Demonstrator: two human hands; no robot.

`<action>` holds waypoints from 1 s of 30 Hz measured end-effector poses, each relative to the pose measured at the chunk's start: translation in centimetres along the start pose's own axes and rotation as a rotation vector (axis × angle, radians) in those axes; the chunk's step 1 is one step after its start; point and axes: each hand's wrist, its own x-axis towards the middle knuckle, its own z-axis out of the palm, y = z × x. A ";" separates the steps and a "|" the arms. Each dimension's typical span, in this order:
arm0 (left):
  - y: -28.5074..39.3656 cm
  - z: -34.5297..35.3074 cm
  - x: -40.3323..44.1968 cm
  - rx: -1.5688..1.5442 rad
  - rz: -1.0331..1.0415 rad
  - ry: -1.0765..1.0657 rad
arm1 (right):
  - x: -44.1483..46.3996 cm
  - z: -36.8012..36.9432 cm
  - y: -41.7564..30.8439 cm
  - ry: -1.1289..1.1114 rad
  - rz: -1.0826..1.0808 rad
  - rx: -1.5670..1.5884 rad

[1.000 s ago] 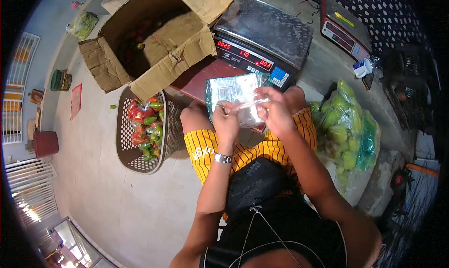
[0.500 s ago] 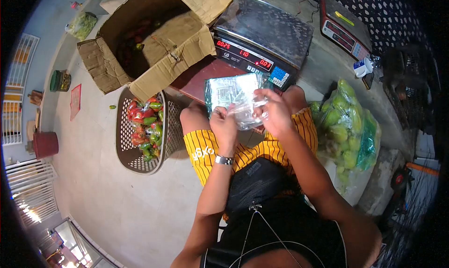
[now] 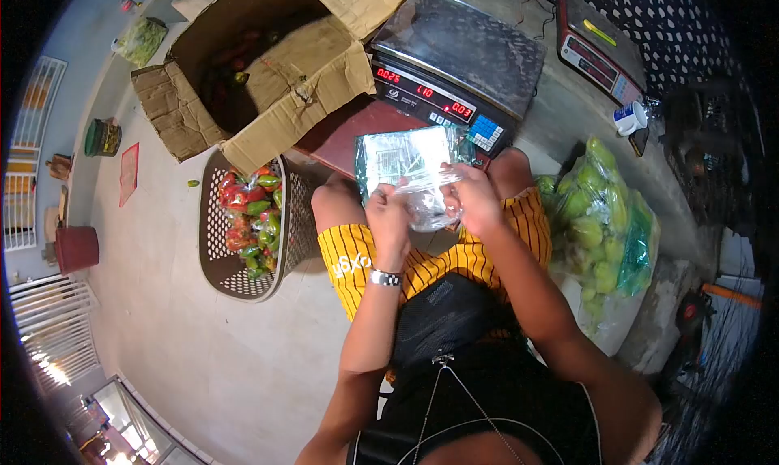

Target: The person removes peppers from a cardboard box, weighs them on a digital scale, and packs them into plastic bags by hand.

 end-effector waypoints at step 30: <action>3.8 0.3 2.4 1.485 0.475 -0.423 | 2.5 0.3 -1.3 -0.284 -0.507 -1.482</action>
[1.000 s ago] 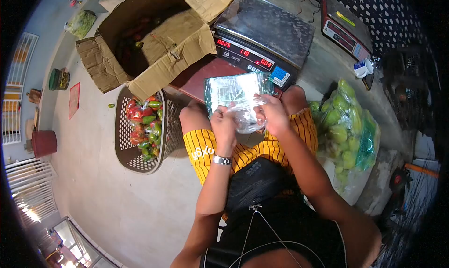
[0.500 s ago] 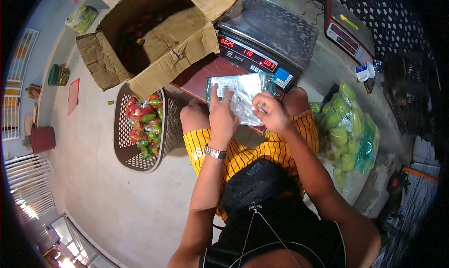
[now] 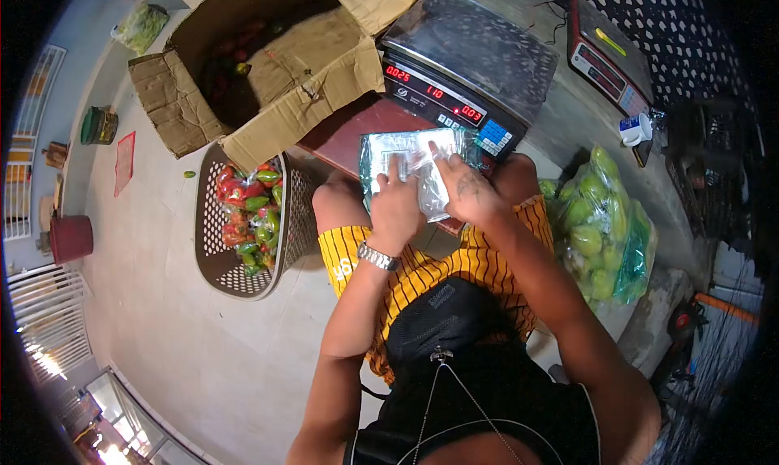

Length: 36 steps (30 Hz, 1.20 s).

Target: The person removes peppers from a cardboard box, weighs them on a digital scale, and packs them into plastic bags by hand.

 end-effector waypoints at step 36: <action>-11.1 5.2 4.1 -1.004 -0.169 0.130 | 55.2 -2.9 -23.8 -0.202 -0.042 0.040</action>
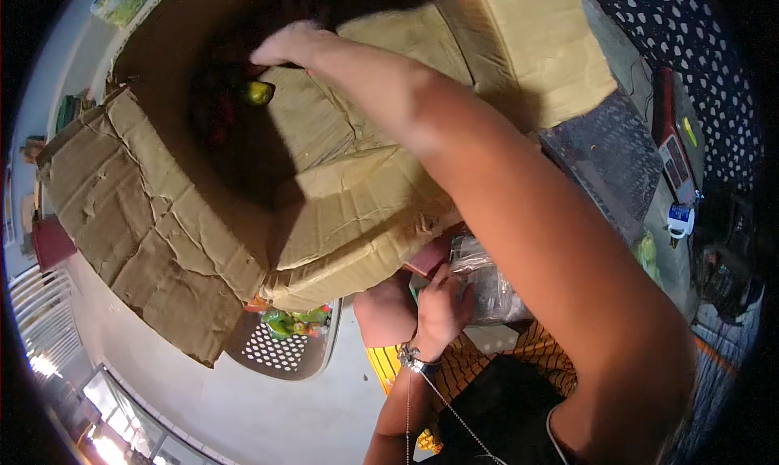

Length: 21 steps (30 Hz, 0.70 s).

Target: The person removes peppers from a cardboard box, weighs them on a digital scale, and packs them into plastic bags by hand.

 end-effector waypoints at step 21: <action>1.1 -0.6 0.6 0.173 0.004 -0.073 | -0.5 2.1 -0.3 0.101 -0.148 -0.297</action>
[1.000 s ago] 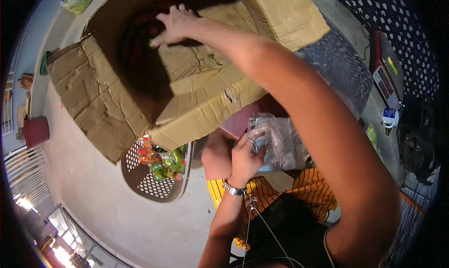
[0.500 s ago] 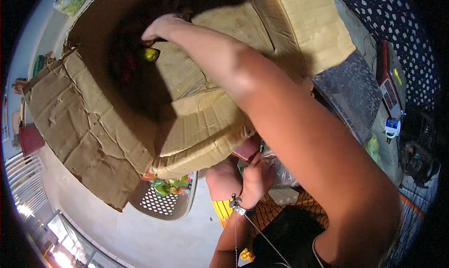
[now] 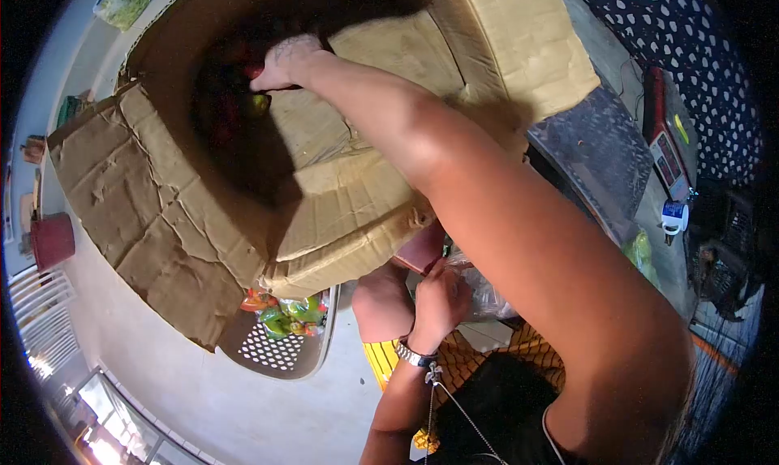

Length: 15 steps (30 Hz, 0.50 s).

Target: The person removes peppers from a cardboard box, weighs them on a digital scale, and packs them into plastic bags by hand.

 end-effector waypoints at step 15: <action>3.1 0.5 -0.5 -0.052 -0.027 -0.003 | -23.5 -7.4 1.3 0.344 -0.096 0.366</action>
